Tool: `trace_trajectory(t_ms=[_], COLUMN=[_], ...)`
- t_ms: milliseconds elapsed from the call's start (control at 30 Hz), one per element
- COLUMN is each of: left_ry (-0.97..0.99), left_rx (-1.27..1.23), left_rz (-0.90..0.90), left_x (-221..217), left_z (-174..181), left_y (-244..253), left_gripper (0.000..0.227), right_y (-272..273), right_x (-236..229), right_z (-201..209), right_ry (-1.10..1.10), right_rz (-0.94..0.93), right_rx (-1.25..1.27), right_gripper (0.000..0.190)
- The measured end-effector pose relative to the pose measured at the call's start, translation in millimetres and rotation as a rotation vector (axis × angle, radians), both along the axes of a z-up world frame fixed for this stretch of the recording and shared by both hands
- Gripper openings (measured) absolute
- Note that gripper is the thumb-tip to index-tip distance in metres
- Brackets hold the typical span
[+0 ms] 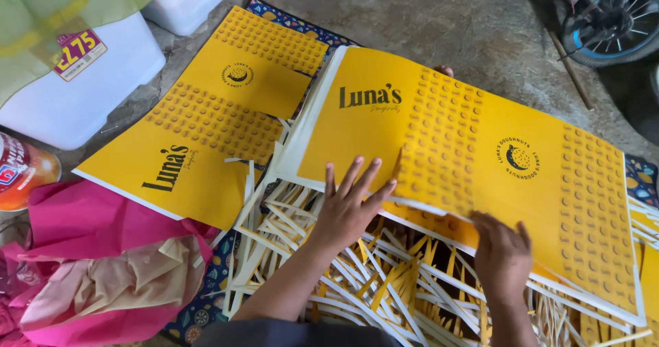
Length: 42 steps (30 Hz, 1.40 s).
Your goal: Peeling off waste paper strips from the edges of printed paper bags
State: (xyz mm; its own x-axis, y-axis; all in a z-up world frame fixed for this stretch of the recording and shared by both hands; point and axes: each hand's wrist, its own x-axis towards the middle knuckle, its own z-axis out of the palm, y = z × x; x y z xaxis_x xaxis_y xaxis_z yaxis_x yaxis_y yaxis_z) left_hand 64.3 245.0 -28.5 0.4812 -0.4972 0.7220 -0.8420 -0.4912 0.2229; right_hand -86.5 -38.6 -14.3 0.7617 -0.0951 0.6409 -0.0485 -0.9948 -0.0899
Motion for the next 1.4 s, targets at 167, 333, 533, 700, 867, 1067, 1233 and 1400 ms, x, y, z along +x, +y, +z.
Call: trace_trajectory(t_ms=[167, 333, 533, 700, 867, 1067, 1233, 1400], left_ry=[-0.107, 0.105, 0.097, 0.061, 0.281, 0.498, 0.823, 1.589], left_rx=[-0.309, -0.641, -0.549, -0.202, -0.035, -0.056, -0.357, -0.792], left_rz=[0.288, 0.316, 0.102, -0.088, -0.537, -0.725, -0.399, 0.035], left_x=[8, 0, 1, -21, -83, -95, -65, -53], left_z=[15, 27, -5, 26, 3, -14, -14, -19], left_y=[11, 40, 65, 64, 13, -1, 11, 12], left_gripper=[0.068, 0.107, 0.068, 0.035, 0.01, 0.026, 0.032, 0.036], right_y=[-31, -56, -78, -99, -60, -11, -8, -14], right_x=[-5, -37, -71, -74, -28, 19, 37, 26], right_z=[30, 34, -23, -62, -40, -22, -32, -47], right_ry=[-0.139, -0.401, -0.044, 0.156, 0.016, 0.267, 0.592, 0.52], right_rz=[-0.117, 0.001, -0.14, -0.282, -0.115, -0.197, -0.339, -0.213], right_rx=[-0.04, -0.088, -0.153, -0.012, 0.008, 0.216, 0.345, 0.245], right_gripper=[0.03, 0.015, 0.028, 0.032, 0.025, 0.054, 0.06, 0.057])
